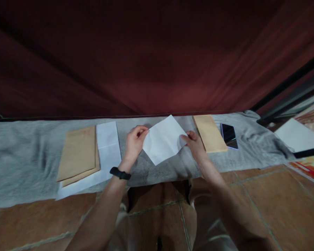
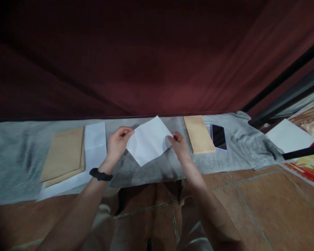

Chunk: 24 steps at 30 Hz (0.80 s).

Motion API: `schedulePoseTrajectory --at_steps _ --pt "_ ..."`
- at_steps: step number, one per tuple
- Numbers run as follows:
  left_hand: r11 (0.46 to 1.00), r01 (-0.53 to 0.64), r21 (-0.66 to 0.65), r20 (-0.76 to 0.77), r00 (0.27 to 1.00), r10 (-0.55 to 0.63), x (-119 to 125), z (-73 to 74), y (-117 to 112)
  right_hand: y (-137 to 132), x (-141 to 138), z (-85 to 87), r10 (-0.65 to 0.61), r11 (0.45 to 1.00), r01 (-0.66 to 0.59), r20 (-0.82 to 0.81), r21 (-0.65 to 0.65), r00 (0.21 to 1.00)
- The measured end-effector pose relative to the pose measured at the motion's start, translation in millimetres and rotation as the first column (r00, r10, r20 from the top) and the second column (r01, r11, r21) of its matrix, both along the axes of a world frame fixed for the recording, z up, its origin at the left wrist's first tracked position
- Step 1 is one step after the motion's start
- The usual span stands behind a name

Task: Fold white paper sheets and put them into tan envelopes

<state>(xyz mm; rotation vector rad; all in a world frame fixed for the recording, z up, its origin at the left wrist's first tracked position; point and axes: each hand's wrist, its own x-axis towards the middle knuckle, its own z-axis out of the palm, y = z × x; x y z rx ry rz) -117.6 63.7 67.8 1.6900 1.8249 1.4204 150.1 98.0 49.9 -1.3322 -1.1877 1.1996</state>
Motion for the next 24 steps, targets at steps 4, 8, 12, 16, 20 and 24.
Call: schedulePoseTrajectory --at_steps 4,8,12,16,20,24 --pt "0.997 -0.022 -0.076 -0.465 0.885 -0.016 6 -8.8 -2 2 5 -13.7 0.189 0.974 -0.150 0.241 -0.169 0.952" --pt "0.984 0.120 -0.132 -0.653 0.737 -0.178 42 -27.4 -15 2 8 -23.3 0.244 0.957 -0.141 0.433 -0.255 0.868" --pt "0.926 0.266 -0.266 -0.696 0.611 -0.376 81 -56.6 -33 1 10 -29.7 0.273 0.941 -0.139 0.451 -0.308 0.850" --pt "0.899 0.280 -0.336 -0.683 0.585 -0.437 92 -72.7 -43 -2 17 -33.3 0.265 0.937 -0.135 0.401 -0.323 0.877" --pt "0.901 0.252 -0.355 -0.675 0.598 -0.433 89 -73.0 -47 -6 27 -29.0 0.301 0.910 -0.180 0.299 -0.373 0.905" --pt "0.902 0.232 -0.364 -0.668 0.610 -0.426 84 -70.1 -51 -10 34 -18.3 0.350 0.864 -0.232 0.203 -0.446 0.915"
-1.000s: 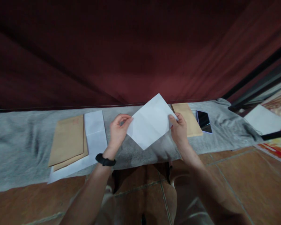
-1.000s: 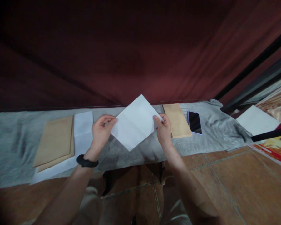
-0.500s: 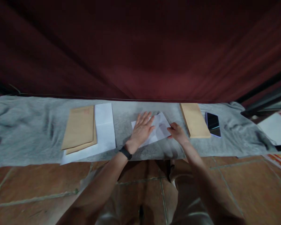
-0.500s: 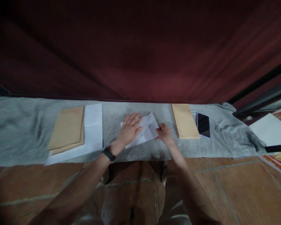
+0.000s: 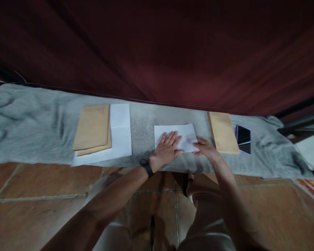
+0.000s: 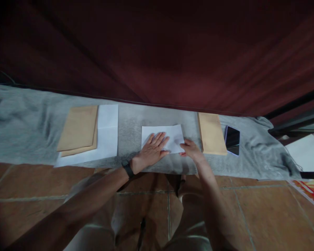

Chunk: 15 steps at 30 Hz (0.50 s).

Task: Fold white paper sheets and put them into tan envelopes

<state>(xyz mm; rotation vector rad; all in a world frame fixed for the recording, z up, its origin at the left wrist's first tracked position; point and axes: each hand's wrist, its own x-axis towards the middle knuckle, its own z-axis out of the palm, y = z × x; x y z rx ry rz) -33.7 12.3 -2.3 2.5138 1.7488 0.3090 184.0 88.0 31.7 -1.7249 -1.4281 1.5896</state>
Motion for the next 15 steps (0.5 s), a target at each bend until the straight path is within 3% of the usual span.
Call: schedulePoseTrajectory --at_steps 7,15 --pt "0.991 -0.128 -0.046 -0.004 0.992 0.128 -28 0.9 2 -7 4 5.7 -0.010 0.998 0.005 -0.083 -0.063 0.997" --pt "0.986 -0.165 0.017 -0.015 0.986 0.166 -47 -0.7 4 -2 0 1.2 0.008 0.998 -0.002 -0.100 0.058 0.995"
